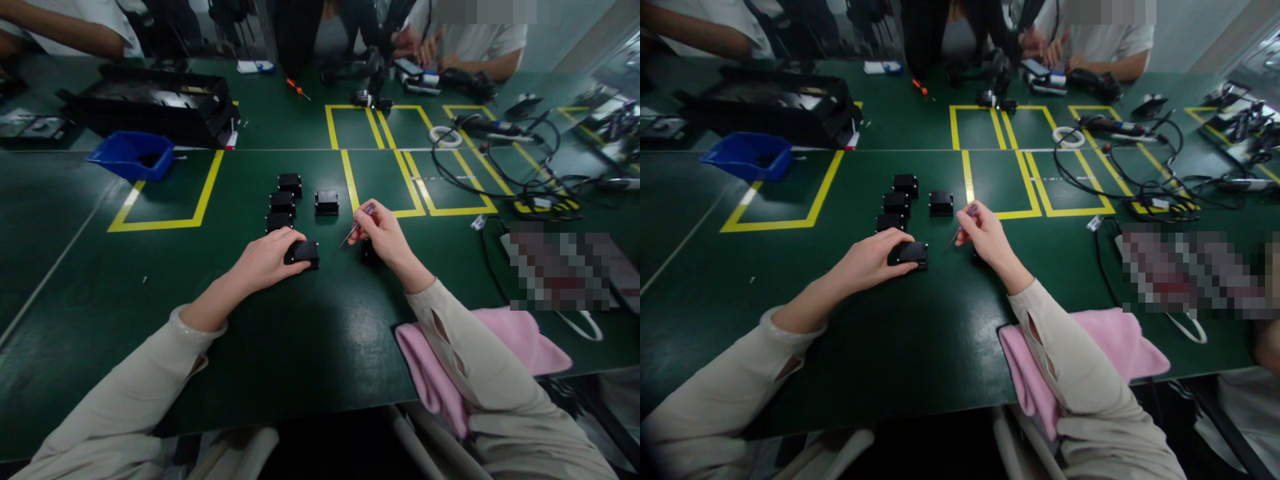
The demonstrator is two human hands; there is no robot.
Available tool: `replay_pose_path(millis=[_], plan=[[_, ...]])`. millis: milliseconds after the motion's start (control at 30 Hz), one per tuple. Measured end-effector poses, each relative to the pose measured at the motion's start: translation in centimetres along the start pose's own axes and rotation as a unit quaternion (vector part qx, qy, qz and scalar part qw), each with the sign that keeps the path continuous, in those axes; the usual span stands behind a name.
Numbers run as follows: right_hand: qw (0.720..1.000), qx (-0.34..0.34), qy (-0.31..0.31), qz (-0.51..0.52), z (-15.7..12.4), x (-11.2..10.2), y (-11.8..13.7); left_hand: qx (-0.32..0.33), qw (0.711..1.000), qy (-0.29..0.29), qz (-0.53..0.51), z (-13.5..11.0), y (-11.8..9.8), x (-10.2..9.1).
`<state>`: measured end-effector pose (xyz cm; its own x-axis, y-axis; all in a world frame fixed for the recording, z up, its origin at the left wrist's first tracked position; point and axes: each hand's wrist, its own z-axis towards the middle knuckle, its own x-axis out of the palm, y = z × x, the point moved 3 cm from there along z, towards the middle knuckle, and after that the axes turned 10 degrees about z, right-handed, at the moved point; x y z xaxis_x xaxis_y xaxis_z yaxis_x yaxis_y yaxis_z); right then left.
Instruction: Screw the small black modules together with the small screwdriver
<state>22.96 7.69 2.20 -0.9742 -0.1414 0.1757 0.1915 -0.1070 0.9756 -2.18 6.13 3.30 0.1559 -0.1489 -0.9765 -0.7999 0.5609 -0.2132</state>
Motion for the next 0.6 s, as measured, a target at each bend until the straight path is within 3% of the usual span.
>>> replay_pose_path(millis=[133, 333, 600], plan=[[1.000, 0.021, 0.020, 0.005, -0.13, 0.10, 0.05, 0.000, 1.000, 0.000, -0.001, -0.04, -0.11, -0.11], [1.000, -0.015, 0.005, 0.011, -0.24, 0.22, 0.03, -0.001, 1.000, 0.008, 0.003, -0.06, 0.00, -0.27], [0.999, -0.013, 0.030, 0.005, -0.21, 0.38, -0.38, 0.005, 1.000, 0.006, 0.003, -0.06, 0.12, -0.23]])
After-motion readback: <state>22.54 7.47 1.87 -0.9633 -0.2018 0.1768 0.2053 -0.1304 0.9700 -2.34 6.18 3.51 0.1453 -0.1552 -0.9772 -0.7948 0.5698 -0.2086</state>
